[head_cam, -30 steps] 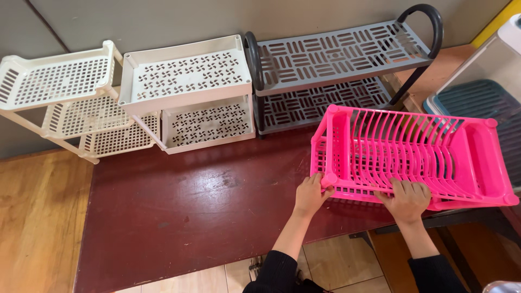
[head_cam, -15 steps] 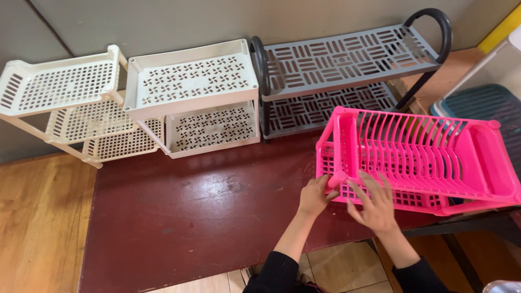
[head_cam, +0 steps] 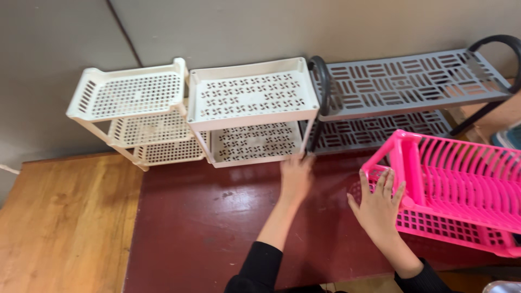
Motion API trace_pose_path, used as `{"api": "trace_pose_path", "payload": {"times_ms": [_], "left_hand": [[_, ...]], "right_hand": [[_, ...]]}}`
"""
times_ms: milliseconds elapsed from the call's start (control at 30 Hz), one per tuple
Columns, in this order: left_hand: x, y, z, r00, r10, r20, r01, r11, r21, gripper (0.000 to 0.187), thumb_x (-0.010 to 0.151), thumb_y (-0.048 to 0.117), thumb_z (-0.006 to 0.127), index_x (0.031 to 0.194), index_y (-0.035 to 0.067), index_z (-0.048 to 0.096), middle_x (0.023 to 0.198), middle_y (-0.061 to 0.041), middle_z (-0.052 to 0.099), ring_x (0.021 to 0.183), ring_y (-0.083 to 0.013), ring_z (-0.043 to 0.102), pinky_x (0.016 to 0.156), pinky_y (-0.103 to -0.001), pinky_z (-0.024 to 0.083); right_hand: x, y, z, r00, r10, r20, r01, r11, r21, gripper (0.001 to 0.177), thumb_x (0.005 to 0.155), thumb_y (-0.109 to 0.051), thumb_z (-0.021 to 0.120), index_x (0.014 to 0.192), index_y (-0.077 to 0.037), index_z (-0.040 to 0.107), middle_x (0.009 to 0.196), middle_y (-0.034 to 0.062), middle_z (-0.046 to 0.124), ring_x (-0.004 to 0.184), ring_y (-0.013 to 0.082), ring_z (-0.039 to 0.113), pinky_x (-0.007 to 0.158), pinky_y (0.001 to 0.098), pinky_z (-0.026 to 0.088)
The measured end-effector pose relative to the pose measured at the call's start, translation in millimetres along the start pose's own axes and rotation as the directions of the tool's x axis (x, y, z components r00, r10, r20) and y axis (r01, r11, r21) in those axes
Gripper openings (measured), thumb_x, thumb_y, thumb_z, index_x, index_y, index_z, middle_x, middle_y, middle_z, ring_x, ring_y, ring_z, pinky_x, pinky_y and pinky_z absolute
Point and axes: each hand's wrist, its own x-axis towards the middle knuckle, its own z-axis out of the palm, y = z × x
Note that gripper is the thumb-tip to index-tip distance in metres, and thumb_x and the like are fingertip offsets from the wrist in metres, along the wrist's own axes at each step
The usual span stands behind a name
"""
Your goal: The person disassembles a white plastic three-tier storage rack by removing the vertical support rods and separating the shelves. They then reassemble the rack by inserting the rods back into the shelf corners and stacking the shelves to form the complete unit.
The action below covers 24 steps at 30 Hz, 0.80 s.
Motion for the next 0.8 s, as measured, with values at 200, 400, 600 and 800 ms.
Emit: {"api": "trace_pose_path", "payload": {"times_ms": [200,400,600,800], "left_hand": [[63.9,-103.4,-128.4,0.962,0.079,-0.262,0.097,0.798,0.595,0.083,0.072,0.003,0.07,0.151,0.017,0.05,0.158,-0.016,0.045,0.142,-0.0428,0.04,0.122,-0.053,0.028],[81.9,-144.3,-144.0,0.983,0.091,-0.158,-0.013,0.9,0.436,0.061,0.071,0.005,0.073,0.131,0.014,0.061,0.123,-0.013,0.056,0.119,-0.039,0.053,0.12,-0.055,0.032],[63.4,-166.7,-138.4,0.954,0.263,-0.141,-0.208,0.925,0.318,0.04,0.079,0.008,0.077,0.116,0.013,0.063,0.11,-0.005,0.059,0.095,-0.0262,0.057,0.094,-0.044,0.044],[31.8,-179.2,-170.3,0.901,0.405,-0.157,-0.359,0.898,0.253,0.044,0.076,0.01,0.079,0.117,0.012,0.064,0.11,-0.003,0.06,0.094,-0.0237,0.059,0.095,-0.043,0.045]], "right_hand": [[17.4,-67.2,-1.5,0.982,-0.148,-0.117,0.175,0.948,0.265,0.08,0.08,-0.053,0.064,0.151,-0.021,0.044,0.161,0.0287,0.028,0.153,0.0386,0.023,0.122,0.0596,0.02],[24.2,-108.4,7.0,0.958,-0.282,-0.062,0.284,0.886,0.365,0.082,0.079,-0.051,0.068,0.152,-0.022,0.044,0.16,0.0286,0.02,0.151,0.0404,0.02,0.117,0.0606,0.024],[27.6,-123.7,-1.6,0.955,-0.259,-0.143,0.296,0.847,0.442,0.075,0.082,-0.048,0.068,0.148,-0.02,0.043,0.162,0.0287,0.019,0.152,0.0409,0.02,0.118,0.0571,0.026],[38.3,-114.6,-9.0,0.975,-0.008,-0.223,0.186,0.587,0.788,0.079,0.088,-0.037,0.071,0.15,-0.002,0.036,0.146,0.0264,0.047,0.136,0.0409,0.044,0.115,0.0487,0.037]]}}
